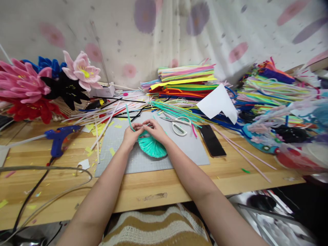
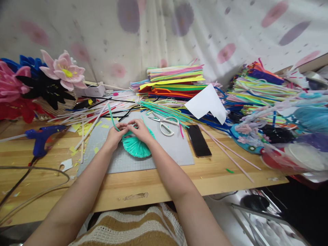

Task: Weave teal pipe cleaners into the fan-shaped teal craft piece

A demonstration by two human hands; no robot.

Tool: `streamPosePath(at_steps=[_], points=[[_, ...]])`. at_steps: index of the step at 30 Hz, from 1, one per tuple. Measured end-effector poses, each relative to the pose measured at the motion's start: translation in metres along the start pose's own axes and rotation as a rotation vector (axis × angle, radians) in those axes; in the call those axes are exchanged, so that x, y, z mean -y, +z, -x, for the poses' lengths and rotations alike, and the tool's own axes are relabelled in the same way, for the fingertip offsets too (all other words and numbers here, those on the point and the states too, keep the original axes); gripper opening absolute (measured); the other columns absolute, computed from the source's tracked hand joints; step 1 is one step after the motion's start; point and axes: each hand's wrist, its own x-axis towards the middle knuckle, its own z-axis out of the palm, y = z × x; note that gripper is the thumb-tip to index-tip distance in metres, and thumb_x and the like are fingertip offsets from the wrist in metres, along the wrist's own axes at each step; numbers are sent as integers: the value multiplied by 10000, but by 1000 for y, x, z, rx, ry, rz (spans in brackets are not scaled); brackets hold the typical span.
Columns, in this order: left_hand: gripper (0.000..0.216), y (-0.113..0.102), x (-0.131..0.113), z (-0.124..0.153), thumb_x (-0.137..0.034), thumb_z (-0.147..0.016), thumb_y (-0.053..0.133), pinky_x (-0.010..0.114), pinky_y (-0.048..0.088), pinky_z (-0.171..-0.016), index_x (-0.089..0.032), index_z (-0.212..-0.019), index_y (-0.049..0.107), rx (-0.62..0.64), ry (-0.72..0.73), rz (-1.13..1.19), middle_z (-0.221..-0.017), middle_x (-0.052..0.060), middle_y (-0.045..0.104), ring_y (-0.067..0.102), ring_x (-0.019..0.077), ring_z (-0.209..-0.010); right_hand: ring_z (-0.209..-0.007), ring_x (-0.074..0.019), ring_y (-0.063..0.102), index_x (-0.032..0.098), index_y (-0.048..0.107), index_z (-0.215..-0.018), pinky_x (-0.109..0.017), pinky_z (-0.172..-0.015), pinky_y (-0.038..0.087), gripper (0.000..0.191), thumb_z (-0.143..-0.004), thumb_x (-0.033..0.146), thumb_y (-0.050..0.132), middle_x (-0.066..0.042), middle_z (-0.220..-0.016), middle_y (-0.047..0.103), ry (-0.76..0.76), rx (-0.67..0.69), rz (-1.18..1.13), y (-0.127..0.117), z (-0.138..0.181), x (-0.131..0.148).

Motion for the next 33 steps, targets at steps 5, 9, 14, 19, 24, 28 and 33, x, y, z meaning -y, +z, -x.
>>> streamPosePath(at_steps=[5,9,14,19,24,28,33], points=[[409,1,3,-1,-345,-469,773,245,465,-543,-140,-785,613,27,-44,56,-650,2,624,582,127,-577,-637,-99,465,165,510,-633,-243,-644,393,142,-688,287,559,31,-635,510,54,-50,-38,0,-10,6],[404,1,3,-1,-341,-429,794,283,478,-579,-131,-731,629,22,-77,81,-623,26,644,623,179,-604,-544,-73,409,173,470,-615,-219,-574,366,136,-689,254,551,57,-570,454,150,-153,-139,2,-24,13],[415,2,0,-1,-350,-388,808,281,462,-549,-111,-685,642,41,-109,-4,-572,44,641,610,179,-546,-510,-69,413,178,450,-617,-212,-527,370,143,-721,247,520,57,-557,435,273,-273,-160,-1,-46,21],[436,2,-2,0,-360,-397,807,263,450,-544,-102,-709,646,71,-128,-25,-597,57,649,605,169,-550,-486,-58,411,183,437,-657,-189,-490,362,138,-764,254,484,56,-568,467,289,-320,-174,-1,-50,26],[421,5,-2,-3,-372,-495,763,243,453,-596,-160,-841,648,-22,8,147,-761,36,676,615,147,-664,-518,-59,468,191,403,-695,-179,-497,376,127,-781,261,464,46,-633,553,275,-142,-305,5,-36,32],[304,6,-2,-4,-316,-459,773,242,428,-571,-143,-672,644,-62,-31,102,-623,21,642,576,129,-586,-533,-56,459,184,417,-669,-179,-521,369,117,-761,220,480,44,-632,561,242,-140,-284,5,-34,28],[222,2,-2,1,-239,-411,778,225,371,-498,-138,-512,608,130,-155,-128,-519,12,590,501,101,-485,-500,-60,417,187,409,-655,-188,-504,350,131,-762,218,476,45,-611,545,219,-204,-199,-3,-43,19]])
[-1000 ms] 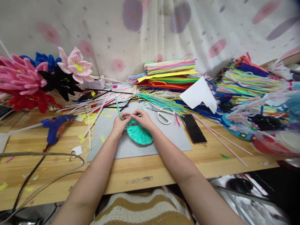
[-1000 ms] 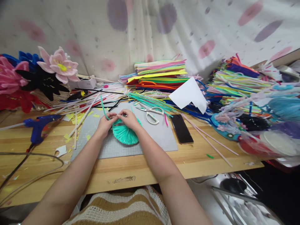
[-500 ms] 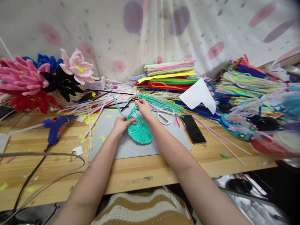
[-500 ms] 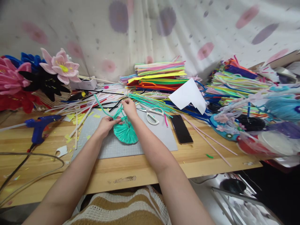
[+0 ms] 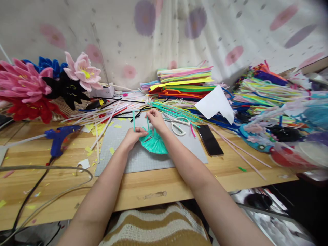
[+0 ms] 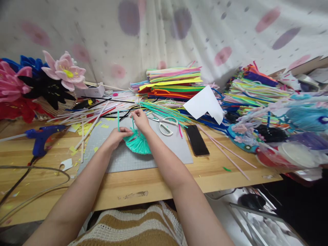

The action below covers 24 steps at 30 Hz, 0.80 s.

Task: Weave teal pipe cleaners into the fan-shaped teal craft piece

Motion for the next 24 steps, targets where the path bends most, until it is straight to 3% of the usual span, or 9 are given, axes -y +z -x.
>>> streamPosePath(at_steps=[2,8,12,15,19,21,24], points=[[224,-1,1,1,-255,-422,777,223,366,-485,-139,-524,614,63,-24,-46,-521,14,590,495,100,-475,-489,-58,403,188,409,-660,-186,-491,343,133,-768,226,476,47,-607,530,-40,-66,9,-3,-4,1],[367,-2,2,0,-393,-498,754,232,412,-487,-155,-768,681,42,-52,-26,-683,49,651,565,135,-553,-457,-43,421,197,375,-699,-172,-454,363,149,-803,267,455,50,-630,521,-1,-173,-111,-8,-5,8],[342,4,4,1,-314,-451,786,223,404,-474,-148,-730,682,-17,24,-30,-618,29,636,548,124,-515,-472,-47,454,207,346,-727,-182,-481,411,192,-819,347,441,49,-630,531,7,-173,-236,-12,0,9],[287,3,4,0,-276,-439,780,224,382,-456,-147,-673,675,-63,22,-19,-541,5,604,518,114,-465,-545,-70,504,209,390,-766,-209,-531,436,225,-762,393,519,47,-644,539,-24,19,-207,-22,8,9],[364,-8,0,-3,-241,-403,780,246,419,-531,-135,-737,683,5,8,-25,-614,24,640,555,133,-522,-647,-87,500,172,526,-727,-228,-635,417,232,-632,339,656,41,-654,533,-154,403,128,-39,22,4],[437,-12,-2,-4,-215,-382,780,241,424,-557,-134,-798,675,-22,71,-48,-658,23,650,568,135,-560,-630,-83,475,154,554,-689,-227,-636,395,187,-628,304,647,42,-633,520,-152,481,239,-43,26,-2],[531,-11,-3,-6,-251,-395,779,242,426,-564,-141,-895,639,-134,95,25,-658,10,642,570,131,-566,-590,-80,454,145,558,-692,-219,-597,369,151,-620,257,629,48,-603,503,-97,453,285,-41,27,-15]])
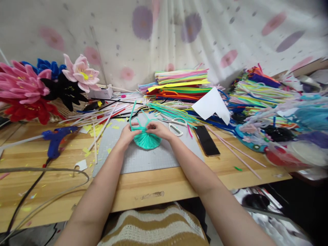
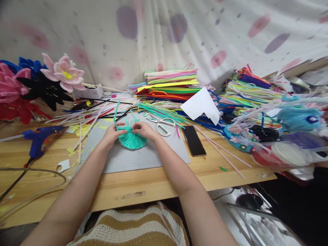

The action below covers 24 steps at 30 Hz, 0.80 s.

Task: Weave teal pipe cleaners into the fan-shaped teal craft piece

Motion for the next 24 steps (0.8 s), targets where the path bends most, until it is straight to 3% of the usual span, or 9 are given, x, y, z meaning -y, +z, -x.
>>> streamPosePath(at_steps=[4,8,14,24], points=[[514,6,8,0,-321,-383,793,277,450,-588,-120,-830,640,-34,-75,132,-652,30,645,576,145,-570,-585,-82,457,147,555,-673,-217,-587,350,109,-625,229,608,42,-605,514,40,-110,62,13,-4,-16],[401,7,16,-2,-311,-400,794,286,458,-607,-118,-723,653,-94,49,71,-670,40,657,577,148,-583,-611,-86,457,156,580,-689,-215,-596,338,149,-659,301,601,31,-638,535,-14,-122,185,17,-3,-16],[431,7,16,-2,-301,-411,801,286,463,-620,-128,-782,664,-42,5,136,-698,41,670,593,151,-603,-584,-80,442,164,525,-677,-208,-573,340,182,-737,331,485,39,-617,499,-57,-290,80,22,-8,-12],[427,11,7,4,-252,-326,820,292,469,-620,-110,-692,652,-76,-100,323,-671,52,672,592,151,-575,-446,-78,467,188,429,-640,-208,-511,380,98,-717,226,477,65,-495,489,229,-408,-210,37,-15,-12]])
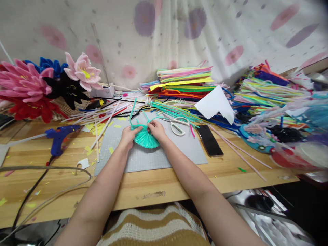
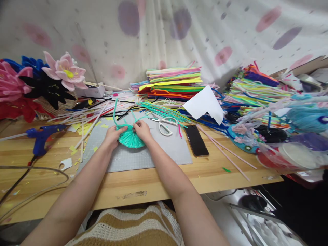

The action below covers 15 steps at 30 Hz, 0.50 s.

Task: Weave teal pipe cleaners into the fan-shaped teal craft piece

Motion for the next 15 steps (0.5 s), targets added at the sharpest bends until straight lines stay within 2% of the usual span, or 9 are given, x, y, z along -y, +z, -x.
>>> streamPosePath(at_steps=[5,9,11,15], points=[[357,1,-2,-2,-246,-373,792,295,464,-605,-111,-664,636,-65,-3,35,-628,35,652,581,150,-558,-504,-87,520,189,431,-669,-197,-469,394,121,-730,274,491,44,-561,526,-43,-38,-43,3,8,-1],[292,1,0,-6,-240,-459,732,286,457,-617,-122,-712,644,-183,97,4,-597,12,631,593,164,-605,-577,-102,559,187,454,-712,-207,-472,428,173,-740,353,490,15,-649,555,-128,-36,-59,5,12,-9],[273,0,0,-7,-243,-497,698,293,463,-654,-128,-739,642,-158,125,20,-613,15,638,609,175,-650,-572,-102,557,186,463,-721,-210,-470,433,183,-745,366,484,13,-653,547,-152,-24,-56,5,12,-12],[295,-5,-3,-5,-333,-566,659,336,468,-743,-124,-772,629,18,56,98,-744,68,678,633,197,-735,-524,-94,539,185,471,-727,-212,-476,426,184,-756,366,479,24,-613,531,-158,-24,-34,3,13,-13]])
